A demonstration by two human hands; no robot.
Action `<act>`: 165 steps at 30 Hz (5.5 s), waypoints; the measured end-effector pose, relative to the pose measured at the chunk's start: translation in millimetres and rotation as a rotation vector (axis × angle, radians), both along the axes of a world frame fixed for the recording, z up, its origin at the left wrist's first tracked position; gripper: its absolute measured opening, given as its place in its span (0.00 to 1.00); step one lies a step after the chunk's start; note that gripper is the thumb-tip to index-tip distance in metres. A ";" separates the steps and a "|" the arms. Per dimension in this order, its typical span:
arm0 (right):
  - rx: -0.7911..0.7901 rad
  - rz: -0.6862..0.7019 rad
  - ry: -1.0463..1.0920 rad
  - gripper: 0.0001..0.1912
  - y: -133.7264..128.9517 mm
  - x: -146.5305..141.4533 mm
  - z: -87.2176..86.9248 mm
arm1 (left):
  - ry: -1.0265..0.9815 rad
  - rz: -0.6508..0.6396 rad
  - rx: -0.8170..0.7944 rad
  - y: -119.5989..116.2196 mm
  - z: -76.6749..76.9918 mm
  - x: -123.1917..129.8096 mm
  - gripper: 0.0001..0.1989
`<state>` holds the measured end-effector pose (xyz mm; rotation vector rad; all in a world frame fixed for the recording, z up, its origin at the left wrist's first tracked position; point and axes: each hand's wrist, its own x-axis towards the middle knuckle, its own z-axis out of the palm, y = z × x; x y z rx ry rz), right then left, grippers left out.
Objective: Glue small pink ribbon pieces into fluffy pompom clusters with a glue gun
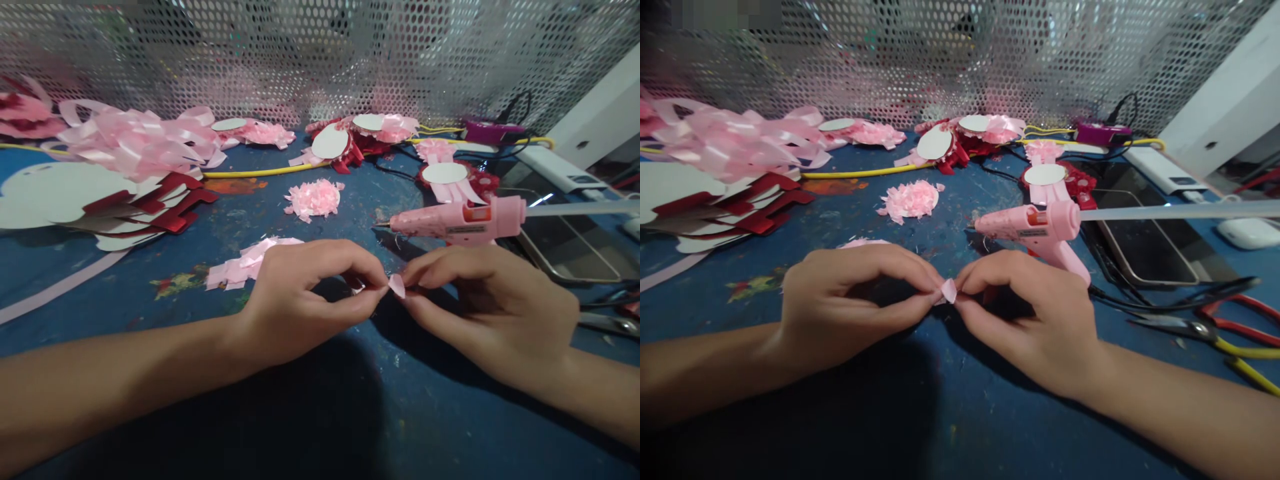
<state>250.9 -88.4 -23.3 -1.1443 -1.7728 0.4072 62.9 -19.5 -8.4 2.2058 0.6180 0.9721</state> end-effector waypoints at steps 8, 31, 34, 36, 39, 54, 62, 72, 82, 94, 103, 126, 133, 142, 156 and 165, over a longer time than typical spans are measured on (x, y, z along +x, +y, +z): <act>-0.013 -0.020 0.012 0.09 -0.6 0.2 -2.0 | -0.015 0.012 0.032 0.2 -1.6 0.6 0.08; 0.077 0.055 -0.173 0.07 2.8 0.3 7.0 | 0.049 0.040 0.254 -4.2 -2.7 -0.2 0.09; 0.001 -0.002 -0.039 0.10 -0.2 -0.2 0.4 | 0.044 0.045 0.256 -4.3 -3.1 0.2 0.09; -0.041 -0.029 0.069 0.13 -2.3 -0.8 -3.8 | 0.037 0.043 0.255 -4.4 -3.5 0.4 0.09; -0.080 -0.025 0.109 0.16 -4.0 -1.3 -7.1 | 0.033 0.033 0.276 -4.5 -4.3 0.4 0.10; 0.159 -0.125 -0.416 0.12 -3.3 -6.5 3.2 | 0.400 -0.044 0.308 -10.0 0.2 4.6 0.10; 0.196 -0.030 -0.403 0.14 -2.2 -4.5 -0.3 | 0.289 0.019 0.237 -13.6 -6.1 3.7 0.11; 0.178 -0.049 -0.411 0.15 -4.1 -5.3 -2.4 | 0.257 0.024 0.229 -15.1 -5.3 2.3 0.11; 0.182 -0.052 -0.447 0.14 -3.3 -6.4 -1.5 | 0.471 -0.177 0.271 -4.7 -7.3 -2.0 0.12; 0.226 -0.037 -0.398 0.11 1.9 -5.1 -0.7 | 0.240 -0.292 0.071 6.0 -2.6 -3.0 0.11; 0.242 -0.039 -0.485 0.15 2.9 -6.0 -3.9 | 0.104 -0.065 -0.005 17.6 7.5 -10.7 0.03; 0.121 0.093 -0.465 0.14 3.5 -3.9 -11.8 | -0.206 0.358 -0.255 109.1 -12.4 -35.4 0.22; 0.092 0.103 -0.464 0.15 3.3 -3.8 -12.8 | -0.259 0.331 -0.302 113.9 -15.9 -34.4 0.27; 0.072 0.112 -0.457 0.15 3.4 -2.7 -13.2 | -0.210 0.307 -0.243 111.9 -14.8 -34.3 0.07; 0.081 0.116 -0.450 0.15 2.9 -3.4 -13.7 | -0.221 0.269 -0.269 112.7 -18.3 -34.8 0.08; 0.077 0.121 -0.448 0.15 3.5 -3.7 -13.1 | -0.256 0.308 -0.273 110.6 -16.0 -34.3 0.11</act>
